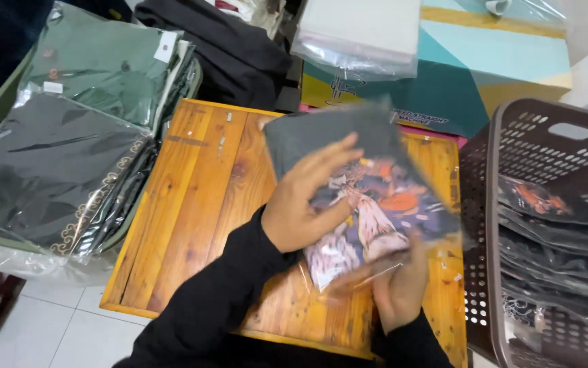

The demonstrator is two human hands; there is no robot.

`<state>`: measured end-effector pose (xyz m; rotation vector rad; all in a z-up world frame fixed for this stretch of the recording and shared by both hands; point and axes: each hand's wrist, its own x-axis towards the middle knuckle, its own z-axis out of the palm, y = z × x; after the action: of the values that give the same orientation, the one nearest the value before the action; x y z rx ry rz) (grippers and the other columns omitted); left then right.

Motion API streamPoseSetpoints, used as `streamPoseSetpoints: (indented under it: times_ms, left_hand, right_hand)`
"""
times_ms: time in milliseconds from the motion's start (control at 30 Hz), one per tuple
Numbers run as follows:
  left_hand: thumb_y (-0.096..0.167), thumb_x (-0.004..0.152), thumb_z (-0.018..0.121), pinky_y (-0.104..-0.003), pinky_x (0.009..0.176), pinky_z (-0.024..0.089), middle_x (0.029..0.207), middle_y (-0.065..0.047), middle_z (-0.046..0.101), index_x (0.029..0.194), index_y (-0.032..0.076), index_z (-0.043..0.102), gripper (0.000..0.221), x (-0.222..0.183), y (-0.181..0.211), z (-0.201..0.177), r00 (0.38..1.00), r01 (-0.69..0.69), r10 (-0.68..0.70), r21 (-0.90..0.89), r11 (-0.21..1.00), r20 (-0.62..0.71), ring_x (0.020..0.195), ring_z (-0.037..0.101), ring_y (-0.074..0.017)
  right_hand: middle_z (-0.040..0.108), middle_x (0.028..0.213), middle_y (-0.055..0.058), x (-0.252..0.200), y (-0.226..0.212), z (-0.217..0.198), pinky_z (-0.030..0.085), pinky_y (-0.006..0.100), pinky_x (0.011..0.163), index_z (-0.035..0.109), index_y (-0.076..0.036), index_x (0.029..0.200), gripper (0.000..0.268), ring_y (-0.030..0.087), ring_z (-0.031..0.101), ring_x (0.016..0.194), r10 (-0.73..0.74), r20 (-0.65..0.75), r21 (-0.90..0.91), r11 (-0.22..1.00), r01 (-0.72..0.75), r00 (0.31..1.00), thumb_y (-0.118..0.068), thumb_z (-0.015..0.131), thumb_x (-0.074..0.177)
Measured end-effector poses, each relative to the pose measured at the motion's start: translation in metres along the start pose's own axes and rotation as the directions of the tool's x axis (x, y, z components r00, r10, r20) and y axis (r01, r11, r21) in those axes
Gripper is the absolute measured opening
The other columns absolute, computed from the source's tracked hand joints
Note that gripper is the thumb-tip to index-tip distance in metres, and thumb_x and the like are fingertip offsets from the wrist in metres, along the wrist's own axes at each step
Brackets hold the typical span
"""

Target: Folding a t-shirt and placing it into a clear plastic bag for final packaging.

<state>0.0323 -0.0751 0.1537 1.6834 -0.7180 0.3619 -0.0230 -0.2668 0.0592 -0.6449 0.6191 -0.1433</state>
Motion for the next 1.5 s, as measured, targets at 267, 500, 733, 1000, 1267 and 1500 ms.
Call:
streamPoseSetpoints:
  times_ms: [267, 500, 733, 1000, 1267, 1500]
  left_hand:
    - [0.046, 0.107, 0.055, -0.068, 0.124, 0.019, 0.170, -0.021, 0.022, 0.161, 0.016, 0.030, 0.067, -0.143, -0.078, 0.037, 0.934, -0.174, -0.070, 0.614, 0.770, 0.352, 0.156, 0.025, -0.0507]
    - [0.041, 0.109, 0.048, -0.054, 0.127, 0.022, 0.169, -0.018, 0.025, 0.163, 0.024, 0.029, 0.060, -0.195, -0.067, 0.029, 0.912, -0.132, -0.212, 0.738, 0.662, 0.352, 0.157, 0.029, -0.0367]
    - [0.041, 0.106, 0.050, -0.056, 0.125, 0.024, 0.163, -0.020, 0.037, 0.155, 0.019, 0.045, 0.054, -0.221, -0.038, 0.006, 0.896, -0.076, -0.237, 0.657, 0.750, 0.375, 0.152, 0.037, -0.0412]
    - [0.060, 0.103, 0.036, -0.062, 0.123, 0.029, 0.165, -0.024, 0.032, 0.156, 0.011, 0.044, 0.072, -0.219, -0.024, -0.010, 0.895, 0.094, -0.289, 0.488, 0.868, 0.341, 0.147, 0.042, -0.0469]
    - [0.047, 0.106, 0.039, -0.056, 0.128, 0.017, 0.164, -0.015, 0.039, 0.157, 0.005, 0.040, 0.066, -0.220, -0.024, -0.013, 0.851, 0.021, -0.297, 0.536, 0.844, 0.434, 0.152, 0.038, -0.0376]
    - [0.047, 0.105, 0.045, -0.058, 0.127, 0.019, 0.162, -0.017, 0.043, 0.154, 0.002, 0.044, 0.066, -0.226, -0.027, -0.010, 0.871, 0.034, -0.280, 0.517, 0.855, 0.405, 0.150, 0.042, -0.0400]
  right_hand:
    - [0.008, 0.170, 0.027, -0.004, 0.019, -0.111, 0.009, 0.061, 0.132, 0.015, 0.002, 0.162, 0.084, 0.045, 0.010, 0.160, -0.707, 0.483, -0.745, -0.023, 0.666, 0.516, 0.002, 0.056, 0.088]
    - [0.017, 0.174, 0.007, 0.039, -0.030, -0.107, 0.005, 0.074, 0.118, 0.030, -0.017, 0.162, 0.072, 0.033, 0.017, 0.159, -0.024, 0.676, -0.534, -0.706, 0.466, 0.737, -0.054, 0.035, 0.100]
    - [0.031, 0.169, 0.015, 0.040, -0.032, -0.128, 0.012, 0.077, 0.120, 0.045, -0.007, 0.154, 0.064, 0.054, 0.023, 0.155, -0.093, 0.756, -0.554, -0.618, 0.558, 0.648, -0.042, 0.046, 0.100]
    - [0.067, 0.127, 0.007, 0.000, 0.013, -0.127, 0.051, 0.041, 0.098, 0.073, -0.016, 0.110, 0.018, 0.028, 0.066, 0.112, 0.090, 0.927, -0.326, -0.292, 0.899, 0.365, -0.025, 0.063, 0.098]
    - [0.067, 0.091, 0.009, -0.040, 0.059, -0.041, 0.052, 0.034, 0.073, 0.072, -0.002, 0.092, 0.010, 0.023, 0.063, 0.077, 0.226, 0.971, -0.040, -0.163, 0.986, 0.077, -0.007, 0.065, 0.099]
    - [0.061, 0.089, 0.008, -0.035, 0.064, -0.060, 0.053, 0.033, 0.071, 0.072, -0.001, 0.105, 0.013, 0.022, 0.061, 0.078, 0.273, 0.955, -0.055, -0.214, 0.975, 0.114, -0.010, 0.069, 0.097]
